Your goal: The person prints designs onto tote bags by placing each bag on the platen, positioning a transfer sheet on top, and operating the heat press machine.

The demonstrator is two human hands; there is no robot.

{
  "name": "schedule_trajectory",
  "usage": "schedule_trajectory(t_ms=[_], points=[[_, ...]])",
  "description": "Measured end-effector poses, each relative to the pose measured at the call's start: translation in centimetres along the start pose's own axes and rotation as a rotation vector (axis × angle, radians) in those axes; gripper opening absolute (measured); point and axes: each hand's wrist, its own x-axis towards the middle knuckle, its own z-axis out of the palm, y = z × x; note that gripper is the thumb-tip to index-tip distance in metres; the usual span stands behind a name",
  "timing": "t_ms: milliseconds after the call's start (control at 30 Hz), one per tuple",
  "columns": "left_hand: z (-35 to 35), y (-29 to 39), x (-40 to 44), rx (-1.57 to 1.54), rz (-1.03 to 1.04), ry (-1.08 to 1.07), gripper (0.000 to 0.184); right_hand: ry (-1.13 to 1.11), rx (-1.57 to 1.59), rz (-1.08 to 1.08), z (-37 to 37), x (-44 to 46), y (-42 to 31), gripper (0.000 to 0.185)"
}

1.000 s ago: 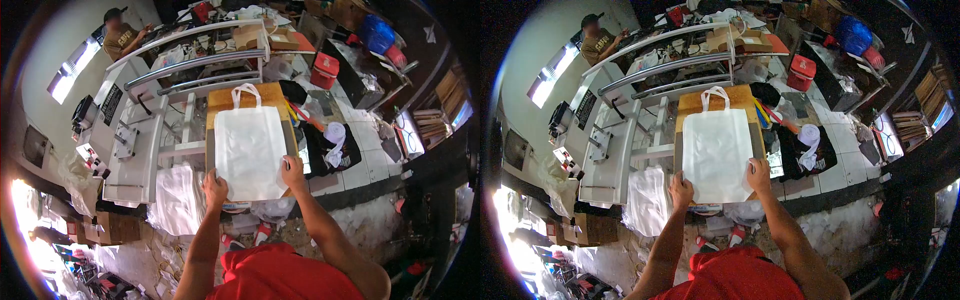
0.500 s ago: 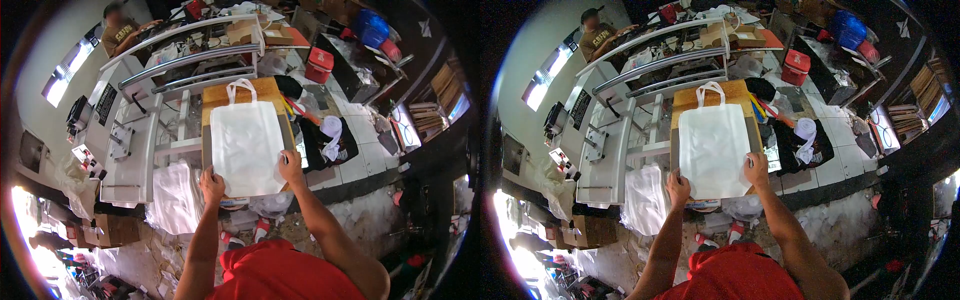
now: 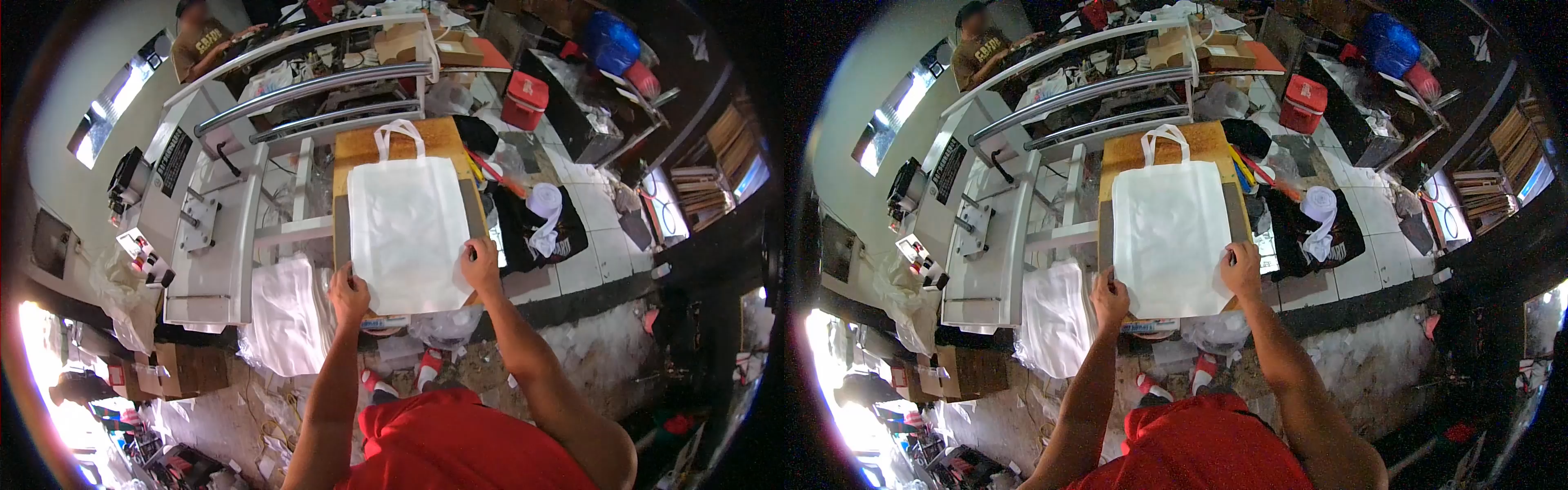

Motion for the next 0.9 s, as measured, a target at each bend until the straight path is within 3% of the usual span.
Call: schedule_trajectory(t_ms=[367,433,567,633,700,767,833,867,900], points=[[-1.0,-0.4,0.3,-0.160,0.081,0.035,0.031,-0.025,-0.028,-0.035,-0.1,-0.1,0.3,0.020],[-2.0,-1.3,-0.3,-0.214,0.078,0.033,0.027,0.149,-0.016,0.030,-0.6,-0.5,0.8,0.022],[-6.6,-4.9,-5.5,-0.350,-0.036,0.105,0.024,0.331,0.030,0.558,-3.9,-6.1,4.4,0.018],[-8.5,-9.3,-9.7,-0.375,-0.102,0.043,0.023,0.349,-0.234,0.778,-4.5,-12.7,6.4,0.021],[-11.1,-13.1,-14.4,-0.283,-0.125,-0.043,0.023,0.163,-0.113,0.882,-3.0,-19.8,5.9,0.024],[-13.3,-16.4,-18.0,-0.189,-0.147,-0.116,0.022,-0.270,-0.235,0.720,1.6,-25.1,2.3,0.022],[-14.8,-19.6,-22.2,-0.162,-0.378,-0.336,0.022,-0.608,-0.100,0.665,7.1,-25.4,-3.1,0.019],[-15.3,-21.7,-24.4,-0.057,-0.270,-0.322,0.021,-0.664,-0.120,0.566,10.4,-25.1,-5.0,0.023],[-16.2,-22.8,-26.3,-0.050,-0.295,-0.321,0.021,-0.712,-0.135,0.465,13.8,-24.7,-6.1,0.026]])
